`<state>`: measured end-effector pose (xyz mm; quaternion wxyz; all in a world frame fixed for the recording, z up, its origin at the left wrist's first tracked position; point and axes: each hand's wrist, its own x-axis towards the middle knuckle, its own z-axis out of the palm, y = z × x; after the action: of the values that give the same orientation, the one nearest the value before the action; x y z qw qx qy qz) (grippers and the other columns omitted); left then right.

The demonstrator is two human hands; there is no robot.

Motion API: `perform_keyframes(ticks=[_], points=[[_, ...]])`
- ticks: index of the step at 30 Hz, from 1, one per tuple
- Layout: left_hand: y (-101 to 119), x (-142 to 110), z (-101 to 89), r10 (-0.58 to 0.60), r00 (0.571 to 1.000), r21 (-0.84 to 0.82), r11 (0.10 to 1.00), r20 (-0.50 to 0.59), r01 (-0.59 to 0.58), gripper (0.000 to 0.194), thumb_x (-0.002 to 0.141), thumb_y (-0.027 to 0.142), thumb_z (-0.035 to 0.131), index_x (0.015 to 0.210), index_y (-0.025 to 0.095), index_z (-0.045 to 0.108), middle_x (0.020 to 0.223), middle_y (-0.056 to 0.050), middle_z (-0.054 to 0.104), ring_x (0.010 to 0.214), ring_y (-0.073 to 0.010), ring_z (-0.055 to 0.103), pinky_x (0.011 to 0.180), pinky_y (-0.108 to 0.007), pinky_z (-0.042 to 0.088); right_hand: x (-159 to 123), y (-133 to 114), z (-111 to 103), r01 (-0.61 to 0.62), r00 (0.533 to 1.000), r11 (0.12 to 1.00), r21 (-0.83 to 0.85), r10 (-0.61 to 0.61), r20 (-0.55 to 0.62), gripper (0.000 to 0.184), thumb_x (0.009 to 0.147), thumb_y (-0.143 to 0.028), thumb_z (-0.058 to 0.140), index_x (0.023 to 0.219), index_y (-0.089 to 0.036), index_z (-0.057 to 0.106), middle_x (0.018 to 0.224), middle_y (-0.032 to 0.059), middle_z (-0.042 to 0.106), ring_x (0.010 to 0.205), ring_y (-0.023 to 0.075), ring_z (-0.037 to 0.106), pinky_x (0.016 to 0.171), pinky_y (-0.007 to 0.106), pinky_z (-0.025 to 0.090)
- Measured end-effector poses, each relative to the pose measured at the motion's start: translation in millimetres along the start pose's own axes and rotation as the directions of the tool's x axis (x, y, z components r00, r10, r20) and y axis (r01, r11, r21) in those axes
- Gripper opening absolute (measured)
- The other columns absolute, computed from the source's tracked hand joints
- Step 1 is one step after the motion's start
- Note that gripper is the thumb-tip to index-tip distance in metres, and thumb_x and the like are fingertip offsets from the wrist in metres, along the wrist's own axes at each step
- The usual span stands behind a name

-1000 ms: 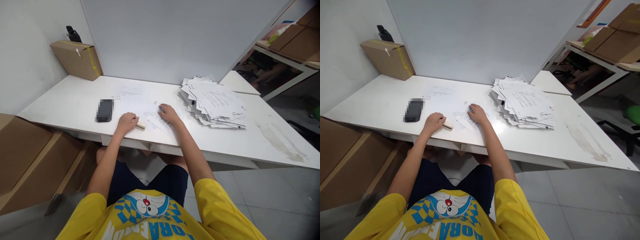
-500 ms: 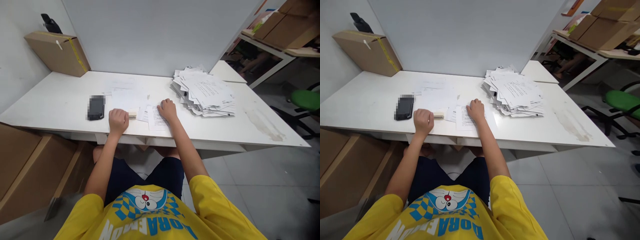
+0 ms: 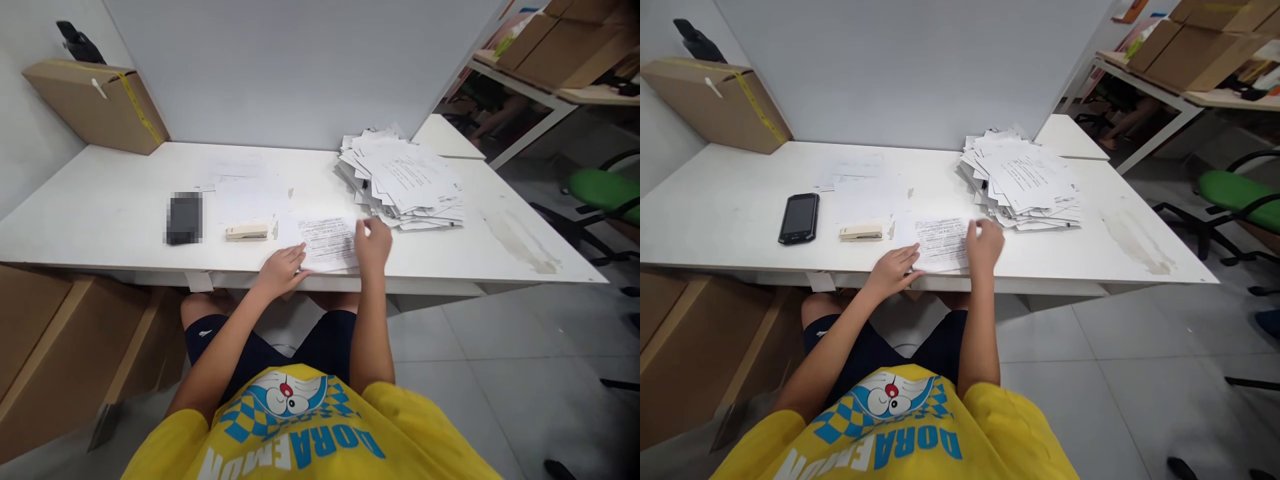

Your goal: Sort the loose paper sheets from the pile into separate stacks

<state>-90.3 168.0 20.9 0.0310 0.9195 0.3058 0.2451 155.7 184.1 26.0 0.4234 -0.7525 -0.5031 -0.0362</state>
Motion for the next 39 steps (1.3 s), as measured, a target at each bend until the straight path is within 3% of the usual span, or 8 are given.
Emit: perform_keyframes(ticks=[2,6,13,18,23,31,35,39], points=[[-3,-3,1.0,0.059,0.996,-0.036,0.997,-0.066,-0.062,0.046,0.1,0.045,0.046,0.13,0.013,0.059,0.141,-0.018,0.058,0.127,-0.0285,0.059,0.101,-0.045,0.054,-30,15,-12,-0.105,0.993,0.989,-0.107,0.098,-0.069,0.033,0.09,-0.039,0.045,0.099,-0.014,0.066,0.109,0.0199,0.065,0.108,0.0339,0.054,0.092,0.05,0.042],[-5,-1,5.8,0.063,0.992,-0.044,0.997,-0.113,-0.069,0.045,0.102,0.031,0.04,0.144,0.014,0.047,0.147,-0.015,0.052,0.142,-0.0281,0.044,0.112,-0.049,0.047,-61,33,-22,-0.026,1.0,0.989,-0.144,0.028,0.007,0.042,0.093,-0.044,0.043,0.111,-0.014,0.066,0.125,0.0219,0.06,0.117,0.0354,0.051,0.099,0.052,0.039],[-2,1,5.4,-0.058,0.998,0.012,0.998,-0.01,0.058,0.052,0.098,0.041,0.047,0.142,0.014,0.051,0.153,-0.016,0.045,0.147,-0.0364,0.032,0.113,-0.055,0.042,-56,38,-34,0.046,0.995,0.982,-0.181,-0.028,0.1,0.043,0.091,-0.048,0.045,0.118,-0.022,0.066,0.124,0.0158,0.06,0.115,0.0345,0.051,0.098,0.054,0.039],[-2,-1,-1.0,0.034,0.999,0.007,0.999,0.042,-0.034,0.051,0.101,0.042,0.043,0.144,0.016,0.049,0.157,-0.013,0.039,0.148,-0.0315,0.032,0.108,-0.045,0.049,-62,43,-41,0.151,0.979,0.988,-0.04,-0.144,0.147,0.032,0.089,-0.043,0.049,0.107,-0.024,0.066,0.122,0.0112,0.063,0.115,0.0301,0.055,0.1,0.049,0.04],[-1,2,-3.7,0.042,0.997,0.069,0.997,0.062,-0.046,0.053,0.097,0.044,0.051,0.144,0.02,0.049,0.157,-0.013,0.039,0.151,-0.0364,0.023,0.117,-0.059,0.032,-67,44,-49,0.16,0.972,0.98,0.119,-0.178,0.156,0.025,0.085,-0.038,0.051,0.099,-0.023,0.064,0.118,0.0108,0.063,0.114,0.0283,0.057,0.101,0.048,0.041],[-1,1,-9.2,0.083,0.962,0.075,0.992,0.259,-0.106,0.059,0.089,0.019,0.056,0.147,0.022,0.045,0.155,-0.01,0.043,0.145,-0.0335,0.036,0.115,-0.054,0.034,-78,31,-63,-0.103,0.995,0.938,0.331,0.096,0.038,0.021,0.085,-0.038,0.049,0.086,-0.022,0.063,0.09,0.0059,0.065,0.087,0.0222,0.059,0.084,0.04,0.048],[-3,-2,-11.6,0.139,0.946,0.067,0.984,0.294,-0.166,0.062,0.085,0.007,0.049,0.146,0.019,0.046,0.154,-0.01,0.044,0.145,-0.0277,0.038,0.118,-0.047,0.034,-95,39,-64,-0.428,0.885,0.806,0.408,0.466,0.007,0.024,0.076,-0.043,0.064,0.085,-0.023,0.055,0.078,0.0005,0.061,0.073,0.0186,0.057,0.074,0.036,0.049],[-3,-3,-8.3,0.165,0.951,0.054,0.981,0.262,-0.185,0.065,0.082,0.003,0.047,0.145,0.019,0.047,0.152,-0.01,0.047,0.145,-0.0279,0.039,0.12,-0.051,0.031,-113,38,-66,-0.678,0.706,0.396,0.619,0.587,0.397,0.046,0.064,-0.041,0.077,0.099,-0.024,0.052,0.089,0.0026,0.068,0.079,0.0205,0.065,0.068,0.035,0.053]])
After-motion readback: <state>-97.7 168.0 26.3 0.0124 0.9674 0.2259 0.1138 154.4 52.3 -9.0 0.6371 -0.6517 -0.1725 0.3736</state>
